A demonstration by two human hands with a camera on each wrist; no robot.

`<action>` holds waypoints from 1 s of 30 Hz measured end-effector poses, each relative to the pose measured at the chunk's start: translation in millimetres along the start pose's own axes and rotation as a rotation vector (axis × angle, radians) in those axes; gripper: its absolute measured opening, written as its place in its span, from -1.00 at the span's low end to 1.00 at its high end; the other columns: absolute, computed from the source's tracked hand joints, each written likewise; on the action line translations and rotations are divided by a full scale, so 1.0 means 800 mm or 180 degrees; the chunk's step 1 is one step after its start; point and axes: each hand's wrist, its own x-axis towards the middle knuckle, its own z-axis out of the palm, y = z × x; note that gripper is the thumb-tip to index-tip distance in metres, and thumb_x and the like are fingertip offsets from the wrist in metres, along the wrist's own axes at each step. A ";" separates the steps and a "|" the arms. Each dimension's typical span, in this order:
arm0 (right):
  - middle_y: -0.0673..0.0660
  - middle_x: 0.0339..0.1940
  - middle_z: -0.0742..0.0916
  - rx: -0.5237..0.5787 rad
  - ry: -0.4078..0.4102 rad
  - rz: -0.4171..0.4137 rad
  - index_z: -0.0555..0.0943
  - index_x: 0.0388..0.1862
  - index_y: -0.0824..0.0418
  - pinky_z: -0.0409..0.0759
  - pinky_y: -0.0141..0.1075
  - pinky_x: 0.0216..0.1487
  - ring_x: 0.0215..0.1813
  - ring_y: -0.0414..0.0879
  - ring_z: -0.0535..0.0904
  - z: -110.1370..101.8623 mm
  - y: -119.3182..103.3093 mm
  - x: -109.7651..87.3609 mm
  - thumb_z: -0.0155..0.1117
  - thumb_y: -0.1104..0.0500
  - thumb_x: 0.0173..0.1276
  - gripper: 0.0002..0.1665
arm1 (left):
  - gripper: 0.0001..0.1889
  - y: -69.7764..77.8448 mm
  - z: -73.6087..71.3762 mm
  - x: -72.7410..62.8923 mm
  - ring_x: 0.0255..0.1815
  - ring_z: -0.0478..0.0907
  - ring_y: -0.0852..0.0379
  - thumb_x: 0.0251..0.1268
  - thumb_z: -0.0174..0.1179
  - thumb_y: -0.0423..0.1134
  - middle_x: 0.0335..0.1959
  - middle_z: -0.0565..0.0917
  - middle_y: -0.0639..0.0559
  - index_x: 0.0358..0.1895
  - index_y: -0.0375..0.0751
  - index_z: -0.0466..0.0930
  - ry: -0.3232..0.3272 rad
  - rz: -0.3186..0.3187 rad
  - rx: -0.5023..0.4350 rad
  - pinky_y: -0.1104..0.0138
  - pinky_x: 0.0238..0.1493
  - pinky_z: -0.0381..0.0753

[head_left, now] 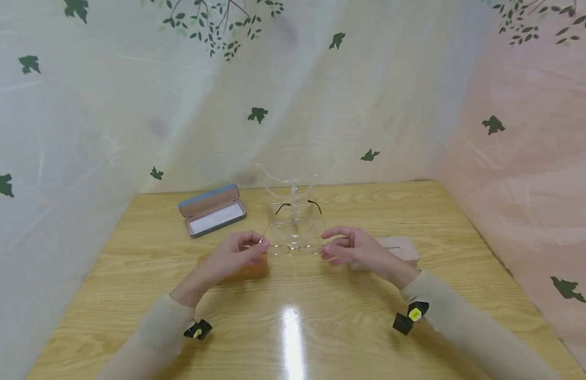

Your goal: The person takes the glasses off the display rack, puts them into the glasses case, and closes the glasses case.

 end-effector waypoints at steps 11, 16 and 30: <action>0.48 0.18 0.64 0.0117 -0.0015 0.0061 0.38 0.21 0.45 0.57 0.18 0.19 0.15 0.26 0.65 0.001 -0.004 -0.004 0.31 0.16 0.50 -0.50 | -0.42 -0.003 0.005 0.002 -0.04 0.68 -0.27 0.60 0.08 -0.02 0.10 0.66 -0.23 0.53 -0.19 0.30 -0.0068 0.0310 -0.0005 0.07 0.04 0.70; 0.50 0.19 0.63 0.0198 -0.0034 0.0081 0.42 0.18 0.38 0.55 0.20 0.20 0.17 0.33 0.62 0.000 -0.007 -0.005 0.32 0.16 0.48 -0.54 | -0.35 -0.008 0.006 0.003 -0.02 0.66 -0.37 0.60 0.09 -0.08 0.09 0.67 -0.23 0.63 -0.05 0.10 -0.0190 0.0449 -0.0168 -0.03 0.09 0.66; 0.50 0.20 0.62 0.0189 -0.0074 0.0108 0.49 0.12 0.24 0.57 0.19 0.18 0.14 0.28 0.65 -0.001 -0.008 -0.002 0.33 0.15 0.48 -0.66 | -0.41 -0.018 0.009 0.006 0.06 0.59 -0.46 0.61 0.06 -0.05 0.15 0.59 -0.34 0.60 0.07 0.18 -0.0411 0.0308 -0.0557 -0.13 0.14 0.60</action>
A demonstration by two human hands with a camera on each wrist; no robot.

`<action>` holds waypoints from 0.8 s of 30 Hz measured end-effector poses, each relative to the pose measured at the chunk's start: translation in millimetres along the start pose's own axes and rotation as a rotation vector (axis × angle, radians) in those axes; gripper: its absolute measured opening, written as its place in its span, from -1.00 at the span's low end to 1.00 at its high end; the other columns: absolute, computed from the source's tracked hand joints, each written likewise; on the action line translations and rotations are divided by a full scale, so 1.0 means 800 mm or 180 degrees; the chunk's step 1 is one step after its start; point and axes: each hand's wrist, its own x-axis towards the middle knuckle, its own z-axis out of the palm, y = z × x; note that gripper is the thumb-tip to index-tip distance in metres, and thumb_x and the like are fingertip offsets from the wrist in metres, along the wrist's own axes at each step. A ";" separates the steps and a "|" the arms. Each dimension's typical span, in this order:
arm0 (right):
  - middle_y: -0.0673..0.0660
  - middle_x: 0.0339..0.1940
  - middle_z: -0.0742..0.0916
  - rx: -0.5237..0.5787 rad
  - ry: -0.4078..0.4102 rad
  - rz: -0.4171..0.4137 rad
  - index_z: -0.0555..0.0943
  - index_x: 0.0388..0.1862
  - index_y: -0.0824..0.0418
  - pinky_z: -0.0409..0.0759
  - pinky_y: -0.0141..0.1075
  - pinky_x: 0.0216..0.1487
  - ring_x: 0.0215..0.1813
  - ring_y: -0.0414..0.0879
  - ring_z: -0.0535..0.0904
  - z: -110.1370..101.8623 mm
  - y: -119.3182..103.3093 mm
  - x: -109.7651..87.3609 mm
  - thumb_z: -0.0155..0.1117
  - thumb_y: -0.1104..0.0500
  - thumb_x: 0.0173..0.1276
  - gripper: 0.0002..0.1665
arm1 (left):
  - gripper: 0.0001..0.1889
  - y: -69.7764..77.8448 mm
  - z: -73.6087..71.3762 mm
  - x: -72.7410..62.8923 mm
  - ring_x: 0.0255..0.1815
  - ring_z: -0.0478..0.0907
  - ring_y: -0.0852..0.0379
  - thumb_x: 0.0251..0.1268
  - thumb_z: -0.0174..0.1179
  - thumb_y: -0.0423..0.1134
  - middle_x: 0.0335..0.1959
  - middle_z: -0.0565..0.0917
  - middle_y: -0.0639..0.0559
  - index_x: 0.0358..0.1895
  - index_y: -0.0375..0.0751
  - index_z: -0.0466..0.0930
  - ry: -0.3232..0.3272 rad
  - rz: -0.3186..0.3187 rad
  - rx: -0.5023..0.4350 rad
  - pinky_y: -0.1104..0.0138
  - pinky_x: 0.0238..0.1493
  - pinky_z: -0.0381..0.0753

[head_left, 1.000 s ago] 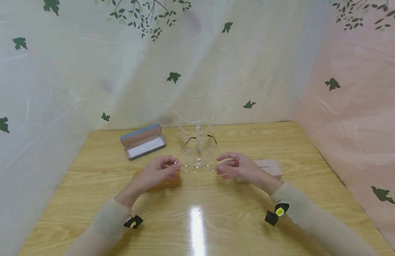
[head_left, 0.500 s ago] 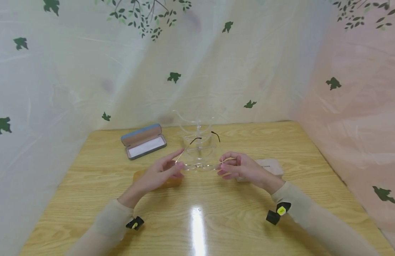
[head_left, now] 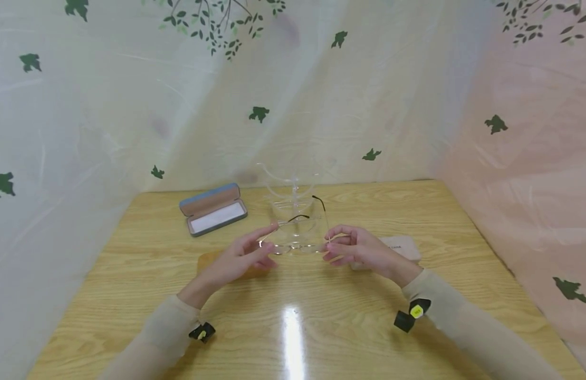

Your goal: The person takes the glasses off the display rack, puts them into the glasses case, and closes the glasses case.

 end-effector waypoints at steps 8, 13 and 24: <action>0.46 0.20 0.64 0.0021 -0.0016 0.0008 0.48 0.12 0.28 0.56 0.20 0.19 0.11 0.20 0.68 -0.002 0.002 0.001 0.33 0.14 0.48 -0.63 | -0.48 0.000 0.001 -0.001 0.08 0.59 -0.42 0.64 0.01 -0.03 0.19 0.62 -0.21 0.52 -0.11 0.31 -0.0096 -0.0019 0.0021 0.00 0.09 0.67; 0.46 0.20 0.64 -0.0016 -0.0018 -0.0013 0.40 0.21 0.41 0.58 0.20 0.17 0.11 0.21 0.68 -0.003 0.003 0.001 0.32 0.14 0.49 -0.49 | -0.51 -0.001 0.002 -0.001 0.13 0.57 -0.42 0.64 0.00 -0.03 0.23 0.60 -0.24 0.50 -0.07 0.36 -0.0160 -0.0051 -0.0106 0.02 0.04 0.69; 0.38 0.26 0.56 -0.0227 -0.0015 -0.0098 0.30 0.50 0.15 0.68 0.10 0.05 0.16 0.47 0.56 -0.005 0.005 0.001 0.31 0.12 0.50 -0.33 | -0.53 0.000 0.004 -0.002 0.13 0.55 -0.44 0.64 0.01 -0.05 0.24 0.58 -0.33 0.46 -0.15 0.39 -0.0200 -0.0089 -0.0254 0.16 -0.11 0.74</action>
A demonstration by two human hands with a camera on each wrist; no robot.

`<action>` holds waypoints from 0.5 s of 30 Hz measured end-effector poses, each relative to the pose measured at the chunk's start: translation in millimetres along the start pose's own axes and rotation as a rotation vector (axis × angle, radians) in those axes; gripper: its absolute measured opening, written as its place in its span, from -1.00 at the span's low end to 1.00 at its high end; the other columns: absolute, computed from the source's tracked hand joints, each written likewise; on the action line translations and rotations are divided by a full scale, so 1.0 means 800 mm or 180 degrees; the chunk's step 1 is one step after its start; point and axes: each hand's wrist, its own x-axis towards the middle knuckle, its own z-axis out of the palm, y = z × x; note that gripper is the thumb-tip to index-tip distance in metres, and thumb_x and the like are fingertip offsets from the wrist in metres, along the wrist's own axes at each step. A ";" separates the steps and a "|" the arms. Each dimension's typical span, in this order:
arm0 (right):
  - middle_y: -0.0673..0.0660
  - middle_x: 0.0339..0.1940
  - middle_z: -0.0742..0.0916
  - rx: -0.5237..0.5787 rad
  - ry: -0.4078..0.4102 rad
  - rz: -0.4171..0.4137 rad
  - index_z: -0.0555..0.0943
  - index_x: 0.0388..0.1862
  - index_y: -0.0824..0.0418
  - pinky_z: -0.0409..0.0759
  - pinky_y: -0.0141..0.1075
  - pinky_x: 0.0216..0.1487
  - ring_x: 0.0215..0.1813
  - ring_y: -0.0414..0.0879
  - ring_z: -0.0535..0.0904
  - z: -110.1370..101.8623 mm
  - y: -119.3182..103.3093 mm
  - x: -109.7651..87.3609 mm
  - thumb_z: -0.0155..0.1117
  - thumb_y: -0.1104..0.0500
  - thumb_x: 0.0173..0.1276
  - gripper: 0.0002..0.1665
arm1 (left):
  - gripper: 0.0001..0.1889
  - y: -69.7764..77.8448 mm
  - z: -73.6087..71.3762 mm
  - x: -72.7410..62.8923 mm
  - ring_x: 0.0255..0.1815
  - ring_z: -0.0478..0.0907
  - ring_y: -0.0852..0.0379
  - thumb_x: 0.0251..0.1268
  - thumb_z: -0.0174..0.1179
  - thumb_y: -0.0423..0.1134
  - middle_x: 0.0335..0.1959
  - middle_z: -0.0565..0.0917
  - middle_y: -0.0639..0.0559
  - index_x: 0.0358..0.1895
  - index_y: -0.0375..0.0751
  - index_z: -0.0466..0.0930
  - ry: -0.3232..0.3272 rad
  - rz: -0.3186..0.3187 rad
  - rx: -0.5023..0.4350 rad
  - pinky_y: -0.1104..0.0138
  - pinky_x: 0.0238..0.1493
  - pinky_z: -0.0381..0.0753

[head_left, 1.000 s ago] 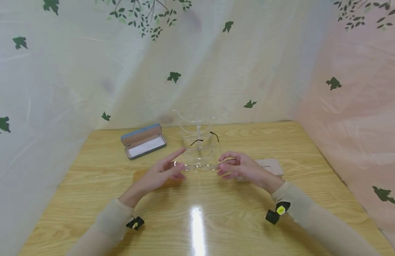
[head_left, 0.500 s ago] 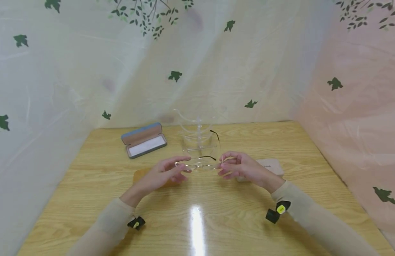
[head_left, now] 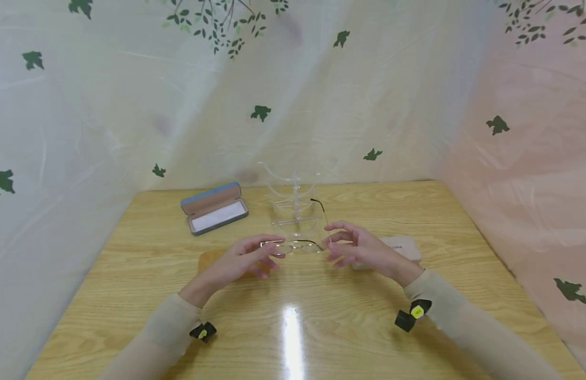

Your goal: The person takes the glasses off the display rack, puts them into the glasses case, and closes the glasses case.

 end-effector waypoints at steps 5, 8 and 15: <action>0.37 0.35 0.53 0.0003 -0.0029 -0.0125 0.02 0.68 -0.10 0.69 0.08 0.04 0.17 0.47 0.55 -0.001 0.000 0.000 0.33 0.16 0.49 -0.04 | -0.55 0.001 0.000 0.001 0.12 0.55 -0.44 0.65 0.00 -0.06 0.21 0.63 -0.23 0.45 -0.11 0.41 -0.0019 -0.0004 -0.0039 0.16 -0.14 0.74; 0.34 0.34 0.55 -0.0061 -0.0025 -0.0185 -0.02 0.69 -0.16 0.70 0.07 0.03 0.14 0.42 0.60 0.000 0.000 -0.001 0.36 0.18 0.45 0.03 | -0.56 0.001 -0.001 0.003 0.14 0.53 -0.45 0.64 0.01 -0.05 0.20 0.65 -0.17 0.44 -0.08 0.43 -0.0041 -0.0020 -0.0040 0.17 -0.15 0.74; 0.30 0.31 0.60 -0.0030 -0.0088 -0.0260 -0.01 0.68 -0.19 0.69 0.07 0.03 0.16 0.48 0.56 0.000 0.000 -0.003 0.40 0.22 0.41 0.07 | -0.52 0.001 0.001 0.007 0.09 0.61 -0.23 0.62 0.05 -0.04 0.26 0.60 -0.24 0.45 -0.12 0.41 -0.0109 -0.0110 -0.0054 0.18 -0.16 0.73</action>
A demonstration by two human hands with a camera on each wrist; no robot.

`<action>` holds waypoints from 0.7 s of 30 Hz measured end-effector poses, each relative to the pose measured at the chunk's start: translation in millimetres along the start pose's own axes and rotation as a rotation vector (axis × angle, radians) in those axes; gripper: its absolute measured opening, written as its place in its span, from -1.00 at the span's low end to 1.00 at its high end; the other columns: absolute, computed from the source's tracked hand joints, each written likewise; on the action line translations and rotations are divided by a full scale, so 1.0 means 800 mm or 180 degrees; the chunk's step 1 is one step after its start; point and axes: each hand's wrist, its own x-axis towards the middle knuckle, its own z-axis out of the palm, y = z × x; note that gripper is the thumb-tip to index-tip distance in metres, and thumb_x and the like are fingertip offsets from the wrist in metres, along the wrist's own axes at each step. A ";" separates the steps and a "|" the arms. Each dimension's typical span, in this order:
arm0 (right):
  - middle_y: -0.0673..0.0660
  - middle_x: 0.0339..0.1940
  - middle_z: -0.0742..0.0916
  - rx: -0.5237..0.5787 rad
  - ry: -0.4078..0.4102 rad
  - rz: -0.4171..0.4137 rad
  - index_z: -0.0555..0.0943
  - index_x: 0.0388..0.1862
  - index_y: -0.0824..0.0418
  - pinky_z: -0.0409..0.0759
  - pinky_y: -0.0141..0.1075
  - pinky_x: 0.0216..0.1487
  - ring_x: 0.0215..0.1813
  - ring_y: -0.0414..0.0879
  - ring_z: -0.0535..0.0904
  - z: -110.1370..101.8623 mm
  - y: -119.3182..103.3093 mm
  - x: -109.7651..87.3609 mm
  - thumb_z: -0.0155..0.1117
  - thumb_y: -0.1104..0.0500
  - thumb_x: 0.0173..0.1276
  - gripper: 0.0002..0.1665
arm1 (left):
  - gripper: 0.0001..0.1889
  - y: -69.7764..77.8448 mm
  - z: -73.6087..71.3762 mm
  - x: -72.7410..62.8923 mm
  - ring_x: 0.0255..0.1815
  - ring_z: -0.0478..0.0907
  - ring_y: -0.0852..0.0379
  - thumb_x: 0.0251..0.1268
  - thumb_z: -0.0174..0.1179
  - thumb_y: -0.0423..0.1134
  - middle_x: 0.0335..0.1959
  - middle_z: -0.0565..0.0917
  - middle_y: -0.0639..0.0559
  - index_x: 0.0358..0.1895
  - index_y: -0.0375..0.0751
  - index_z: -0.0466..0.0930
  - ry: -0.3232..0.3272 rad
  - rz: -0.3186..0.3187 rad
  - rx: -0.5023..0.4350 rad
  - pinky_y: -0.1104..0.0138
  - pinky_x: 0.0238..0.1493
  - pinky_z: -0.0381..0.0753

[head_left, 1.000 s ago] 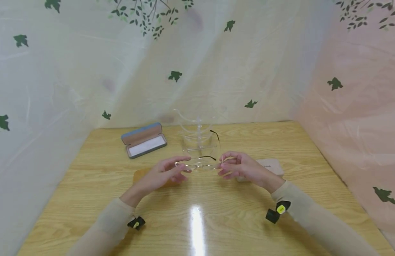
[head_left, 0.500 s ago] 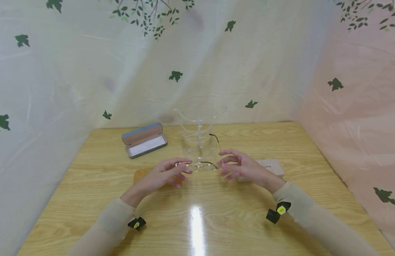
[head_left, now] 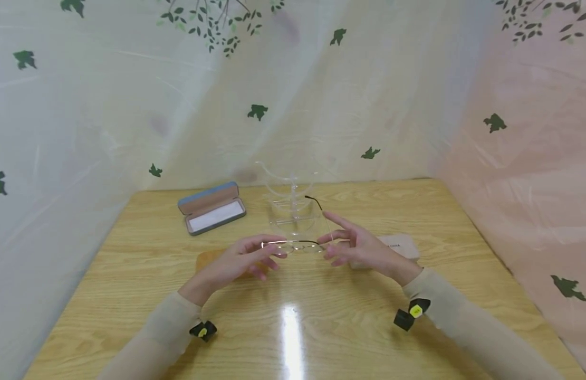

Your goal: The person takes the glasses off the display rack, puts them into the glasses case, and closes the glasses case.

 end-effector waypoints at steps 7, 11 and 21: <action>0.39 0.27 0.59 -0.0195 -0.0091 -0.0126 0.15 0.65 0.11 0.70 0.06 0.01 0.14 0.44 0.59 -0.003 0.002 0.000 0.34 0.21 0.46 -0.11 | -0.54 0.004 0.002 0.001 0.06 0.64 -0.13 0.63 0.03 -0.05 0.25 0.61 -0.21 0.45 -0.11 0.41 -0.0030 0.0012 0.0006 0.20 -0.20 0.73; 0.50 0.26 0.56 -0.0300 -0.0154 -0.0173 0.27 0.56 0.31 0.70 0.04 0.02 0.14 0.34 0.63 -0.002 0.001 0.001 0.28 0.18 0.52 -0.28 | -0.54 0.005 0.002 0.003 0.06 0.64 -0.14 0.63 0.04 -0.05 0.24 0.63 -0.14 0.45 -0.11 0.41 -0.0031 0.0000 0.0018 0.21 -0.23 0.73; 0.54 0.23 0.58 -0.0232 -0.0185 -0.0114 0.38 0.45 0.42 0.69 0.02 0.06 0.16 0.23 0.65 0.001 -0.002 0.000 0.24 0.15 0.55 -0.39 | -0.49 0.002 0.001 0.005 0.07 0.64 -0.23 0.61 0.05 0.00 0.26 0.59 -0.28 0.46 -0.13 0.40 -0.0026 -0.0073 -0.0036 0.29 -0.35 0.70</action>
